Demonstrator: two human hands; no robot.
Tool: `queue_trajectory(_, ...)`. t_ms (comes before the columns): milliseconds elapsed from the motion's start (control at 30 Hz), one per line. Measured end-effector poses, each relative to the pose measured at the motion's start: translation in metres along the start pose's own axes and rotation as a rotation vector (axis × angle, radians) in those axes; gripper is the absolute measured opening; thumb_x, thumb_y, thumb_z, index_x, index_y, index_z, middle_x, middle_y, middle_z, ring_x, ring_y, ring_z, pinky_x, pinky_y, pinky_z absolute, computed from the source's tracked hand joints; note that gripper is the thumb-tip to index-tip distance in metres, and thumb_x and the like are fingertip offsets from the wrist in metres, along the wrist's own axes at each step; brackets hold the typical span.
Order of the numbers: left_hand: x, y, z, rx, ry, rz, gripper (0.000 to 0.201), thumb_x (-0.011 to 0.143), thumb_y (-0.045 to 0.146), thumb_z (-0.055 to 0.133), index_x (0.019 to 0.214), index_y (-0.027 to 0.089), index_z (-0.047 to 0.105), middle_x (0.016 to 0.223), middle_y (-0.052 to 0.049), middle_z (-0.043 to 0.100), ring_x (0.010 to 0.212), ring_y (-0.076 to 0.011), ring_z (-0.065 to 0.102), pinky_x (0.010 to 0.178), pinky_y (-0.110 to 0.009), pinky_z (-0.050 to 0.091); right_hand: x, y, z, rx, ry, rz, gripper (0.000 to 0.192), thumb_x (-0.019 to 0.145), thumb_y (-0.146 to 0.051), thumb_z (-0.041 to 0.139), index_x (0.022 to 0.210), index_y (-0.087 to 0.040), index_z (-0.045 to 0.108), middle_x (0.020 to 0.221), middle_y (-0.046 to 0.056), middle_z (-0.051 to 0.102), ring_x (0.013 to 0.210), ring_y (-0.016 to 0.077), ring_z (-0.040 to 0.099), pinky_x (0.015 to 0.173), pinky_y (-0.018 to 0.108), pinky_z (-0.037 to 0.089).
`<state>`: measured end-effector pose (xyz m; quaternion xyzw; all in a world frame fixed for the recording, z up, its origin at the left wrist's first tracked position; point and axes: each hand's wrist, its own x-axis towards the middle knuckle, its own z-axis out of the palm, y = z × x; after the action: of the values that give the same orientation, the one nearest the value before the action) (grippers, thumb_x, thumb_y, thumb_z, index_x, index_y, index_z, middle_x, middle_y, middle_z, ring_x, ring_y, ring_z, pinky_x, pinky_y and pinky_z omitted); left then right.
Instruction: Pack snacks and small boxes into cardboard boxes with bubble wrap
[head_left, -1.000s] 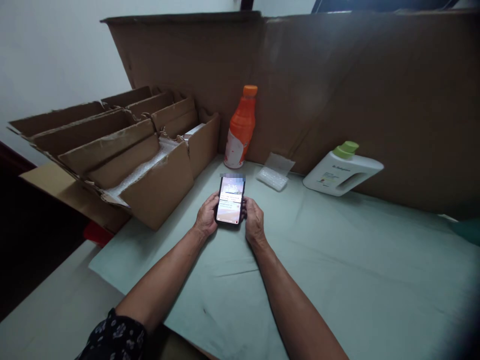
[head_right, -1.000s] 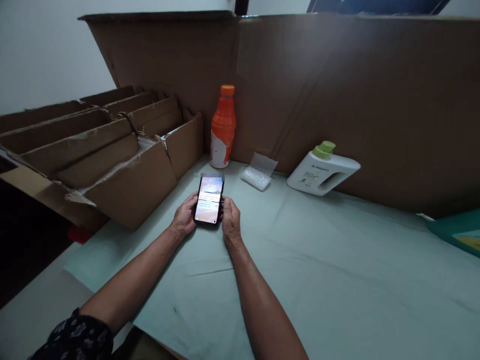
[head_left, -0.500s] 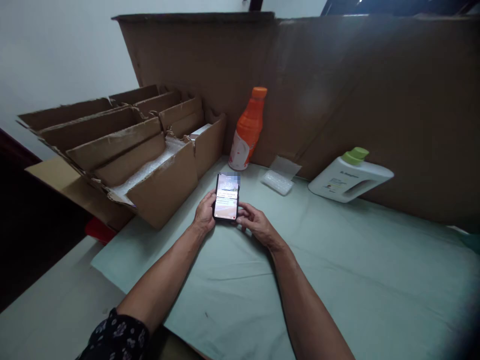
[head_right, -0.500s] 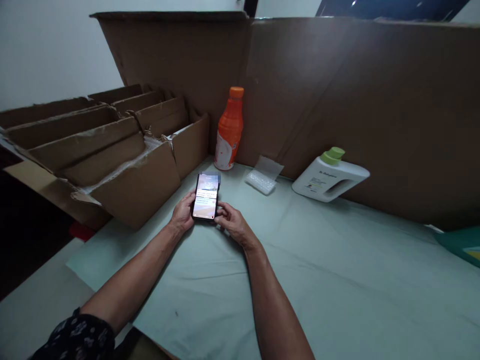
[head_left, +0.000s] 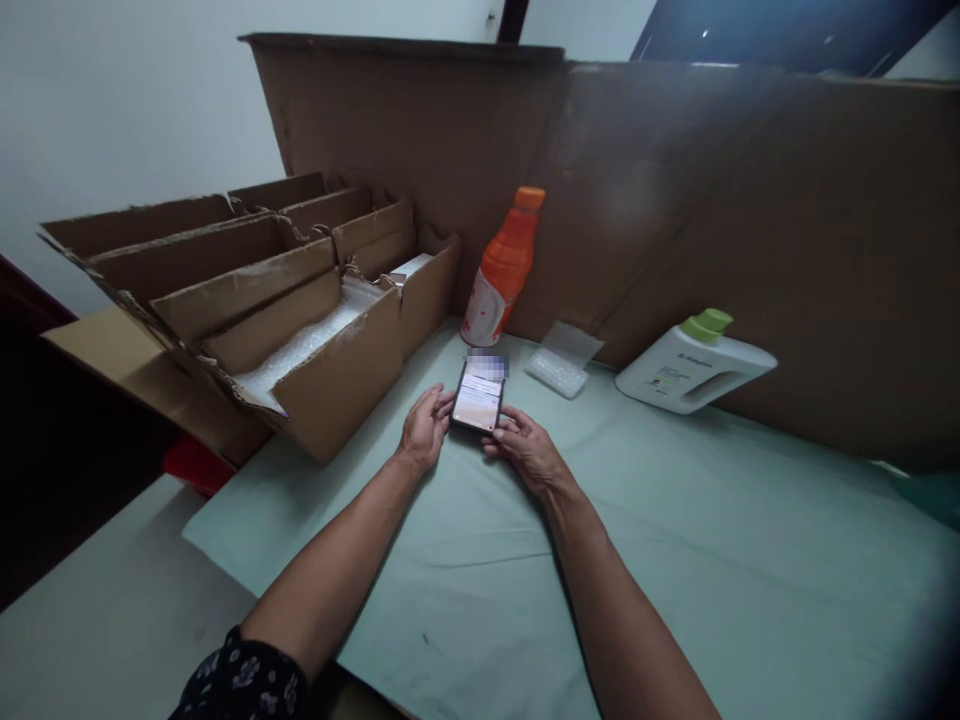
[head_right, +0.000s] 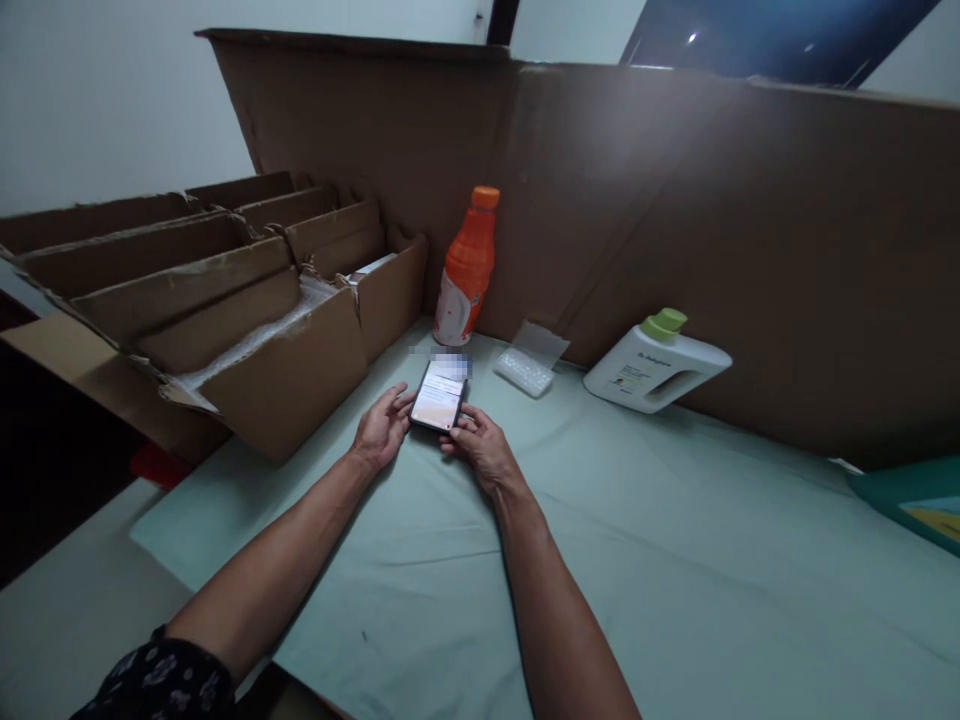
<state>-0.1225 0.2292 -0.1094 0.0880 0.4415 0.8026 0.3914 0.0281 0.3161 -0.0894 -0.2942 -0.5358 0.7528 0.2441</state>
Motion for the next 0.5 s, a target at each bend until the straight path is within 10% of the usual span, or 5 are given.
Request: queue_trajectory(500, -0.028, -0.011, 0.005, 0.861, -0.069, 0.446, 0.052, 0.077, 0.006, 0.056, 0.127, 0.015, 0.065, 0.132, -0.012, 0.065, 0.13, -0.029, 0.053, 0.121, -0.046, 0.035, 0.052, -0.023, -0.011, -0.012, 0.336, 0.087, 0.031, 0.066, 0.003, 0.069, 0.092, -0.012, 0.062, 0.072, 0.005, 0.074, 0.053, 0.0154, 0.07, 0.048, 0.024, 0.062)
